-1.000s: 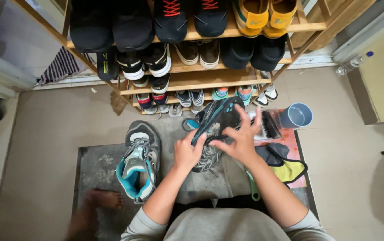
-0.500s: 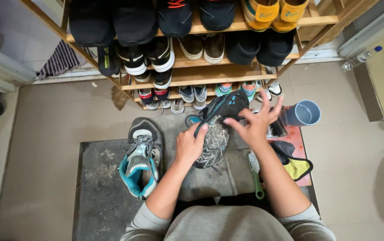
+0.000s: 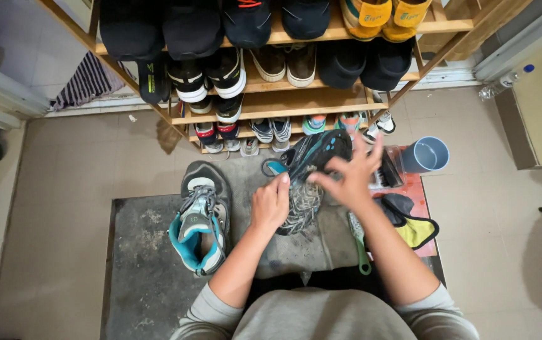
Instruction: The person scrubs the sole of a black and teal hiking shoe with a brush, repeatedly dipping the brush into a container of liquid. They focus on the tread and edges of the sole throughout the clip.
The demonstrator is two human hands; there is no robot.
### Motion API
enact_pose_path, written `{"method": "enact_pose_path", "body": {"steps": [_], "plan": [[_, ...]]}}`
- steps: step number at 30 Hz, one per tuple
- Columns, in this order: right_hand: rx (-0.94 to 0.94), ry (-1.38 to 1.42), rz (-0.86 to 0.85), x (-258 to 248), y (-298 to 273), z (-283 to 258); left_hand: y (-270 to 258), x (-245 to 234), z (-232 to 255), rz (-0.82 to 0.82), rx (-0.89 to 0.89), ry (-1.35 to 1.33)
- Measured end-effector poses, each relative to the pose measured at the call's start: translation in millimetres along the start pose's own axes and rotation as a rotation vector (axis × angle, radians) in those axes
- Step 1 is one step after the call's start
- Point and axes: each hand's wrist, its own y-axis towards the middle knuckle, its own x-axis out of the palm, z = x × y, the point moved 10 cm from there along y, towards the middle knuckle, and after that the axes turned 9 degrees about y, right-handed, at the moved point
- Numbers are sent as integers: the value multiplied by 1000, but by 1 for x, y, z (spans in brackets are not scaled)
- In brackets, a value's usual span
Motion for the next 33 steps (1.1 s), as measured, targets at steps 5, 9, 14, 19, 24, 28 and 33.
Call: {"method": "enact_pose_path", "body": {"steps": [5,9,14,19,24,28,33], "plan": [[20,26,-35,-2,-5,-10,0,5,0,36,37,24],[87,-76,45,-21,3,22,-2,1,9,52,56,40],[33,16,-110,-12,10,-22,-2,13,6,12,54,38],[85,-93,-99,-17,7,2,-6,12,9,55,96,46],[75,-38,-183,-13,4,-5,-7,15,8,123,172,47],[41,-110,-157,-22,8,-19,-9,11,11,137,178,78],[47,-94,-166,-23,1,-3,-9,16,6,177,184,88]]}}
